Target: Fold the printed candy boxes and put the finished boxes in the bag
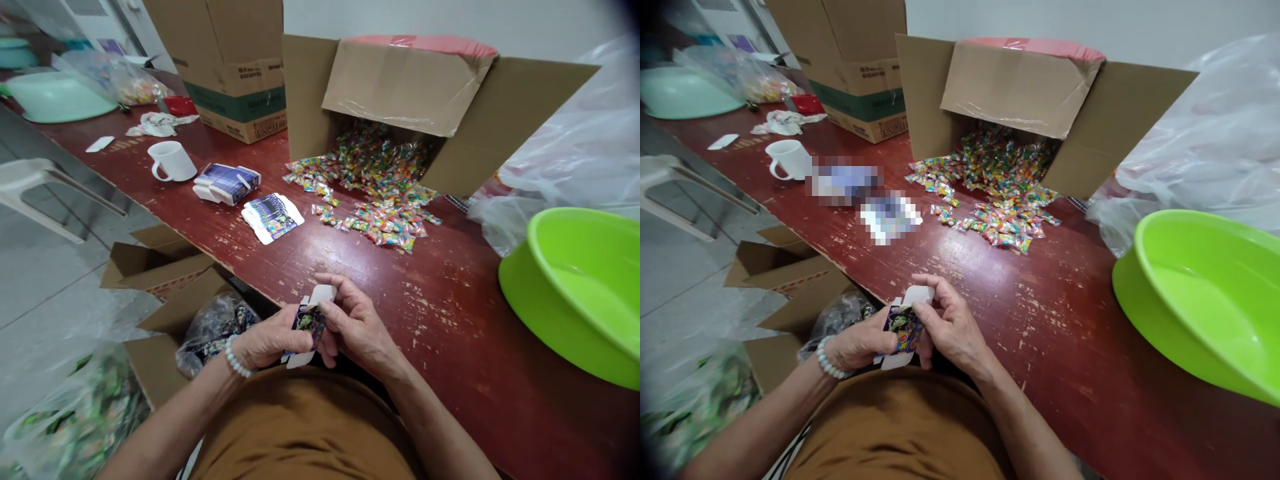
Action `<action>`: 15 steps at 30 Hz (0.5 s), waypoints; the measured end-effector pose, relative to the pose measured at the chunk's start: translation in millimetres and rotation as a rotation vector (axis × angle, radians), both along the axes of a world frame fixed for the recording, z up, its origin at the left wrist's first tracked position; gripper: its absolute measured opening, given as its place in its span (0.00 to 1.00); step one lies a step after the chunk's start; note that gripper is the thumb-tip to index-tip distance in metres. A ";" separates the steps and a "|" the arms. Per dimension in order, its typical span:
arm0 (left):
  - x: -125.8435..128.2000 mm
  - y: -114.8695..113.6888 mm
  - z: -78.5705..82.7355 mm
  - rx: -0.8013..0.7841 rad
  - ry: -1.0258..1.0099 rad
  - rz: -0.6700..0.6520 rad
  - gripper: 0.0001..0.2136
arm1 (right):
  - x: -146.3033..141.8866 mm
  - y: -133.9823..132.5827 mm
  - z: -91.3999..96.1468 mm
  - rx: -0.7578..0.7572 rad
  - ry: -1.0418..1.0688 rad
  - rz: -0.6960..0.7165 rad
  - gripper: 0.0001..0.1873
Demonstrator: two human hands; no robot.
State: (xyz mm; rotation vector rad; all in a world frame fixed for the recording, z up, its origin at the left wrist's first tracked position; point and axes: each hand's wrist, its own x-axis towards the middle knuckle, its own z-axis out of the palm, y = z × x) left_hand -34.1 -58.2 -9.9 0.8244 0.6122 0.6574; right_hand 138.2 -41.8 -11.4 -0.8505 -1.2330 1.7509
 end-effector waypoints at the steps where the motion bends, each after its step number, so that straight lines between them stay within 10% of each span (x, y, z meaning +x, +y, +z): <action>1: 1.9 0.5 -0.2 0.029 0.025 0.018 0.22 | 0.6 -1.2 0.2 -0.040 0.032 0.026 0.28; 5: 6.5 0.2 -0.6 0.044 0.111 0.123 0.18 | -0.6 -2.8 -1.1 -0.085 0.080 -0.026 0.37; 10: 12.9 0.6 -0.6 0.037 0.243 0.286 0.15 | -2.5 -1.9 -9.8 -0.086 0.049 0.021 0.20; 15: 18.1 7.8 -1.9 0.132 0.340 0.403 0.13 | 2.5 8.1 -13.6 0.204 -0.221 -0.332 0.13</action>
